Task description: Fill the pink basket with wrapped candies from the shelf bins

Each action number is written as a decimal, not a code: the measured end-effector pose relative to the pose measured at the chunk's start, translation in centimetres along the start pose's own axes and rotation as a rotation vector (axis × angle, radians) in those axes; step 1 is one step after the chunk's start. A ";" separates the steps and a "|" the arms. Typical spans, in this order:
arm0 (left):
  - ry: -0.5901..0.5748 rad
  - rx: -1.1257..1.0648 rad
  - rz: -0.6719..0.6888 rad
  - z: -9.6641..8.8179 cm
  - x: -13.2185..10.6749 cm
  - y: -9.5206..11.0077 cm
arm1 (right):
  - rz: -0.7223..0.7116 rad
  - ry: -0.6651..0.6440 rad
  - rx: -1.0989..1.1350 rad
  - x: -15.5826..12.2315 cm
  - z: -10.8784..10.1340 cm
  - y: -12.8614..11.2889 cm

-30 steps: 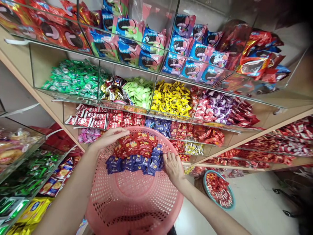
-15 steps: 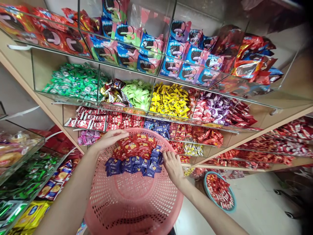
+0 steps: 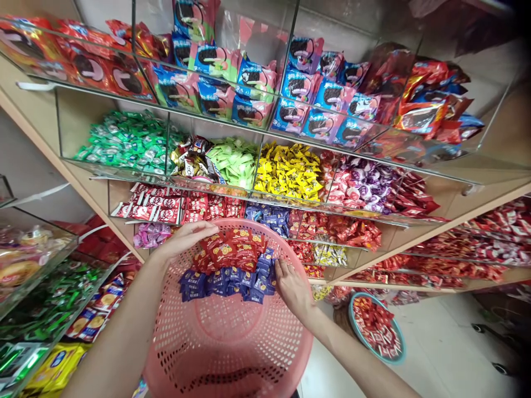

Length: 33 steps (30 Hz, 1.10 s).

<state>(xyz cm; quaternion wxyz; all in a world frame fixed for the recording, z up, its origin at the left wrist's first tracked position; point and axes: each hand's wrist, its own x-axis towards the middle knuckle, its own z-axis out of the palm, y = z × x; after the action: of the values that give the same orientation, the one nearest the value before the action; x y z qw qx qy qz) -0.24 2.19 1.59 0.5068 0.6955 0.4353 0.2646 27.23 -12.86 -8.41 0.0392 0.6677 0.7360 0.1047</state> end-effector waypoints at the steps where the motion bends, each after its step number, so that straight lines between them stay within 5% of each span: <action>1: -0.002 -0.002 0.001 0.0 0.0 0.0 | 0.006 -0.002 0.002 0.0 0.1 -0.1; 17: 0.013 -0.017 -0.011 0.1 -0.1 0.1 | -0.016 -0.022 -0.066 1.4 -0.8 -0.9; 33: 0.009 0.013 -0.012 0.0 -0.1 0.0 | 0.092 -0.073 0.118 2.1 -2.1 0.0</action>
<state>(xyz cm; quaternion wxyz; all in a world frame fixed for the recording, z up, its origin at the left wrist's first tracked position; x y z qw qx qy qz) -0.28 2.12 1.62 0.5019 0.6950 0.4433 0.2619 26.58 -11.04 -6.18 0.0217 0.7053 0.7076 0.0384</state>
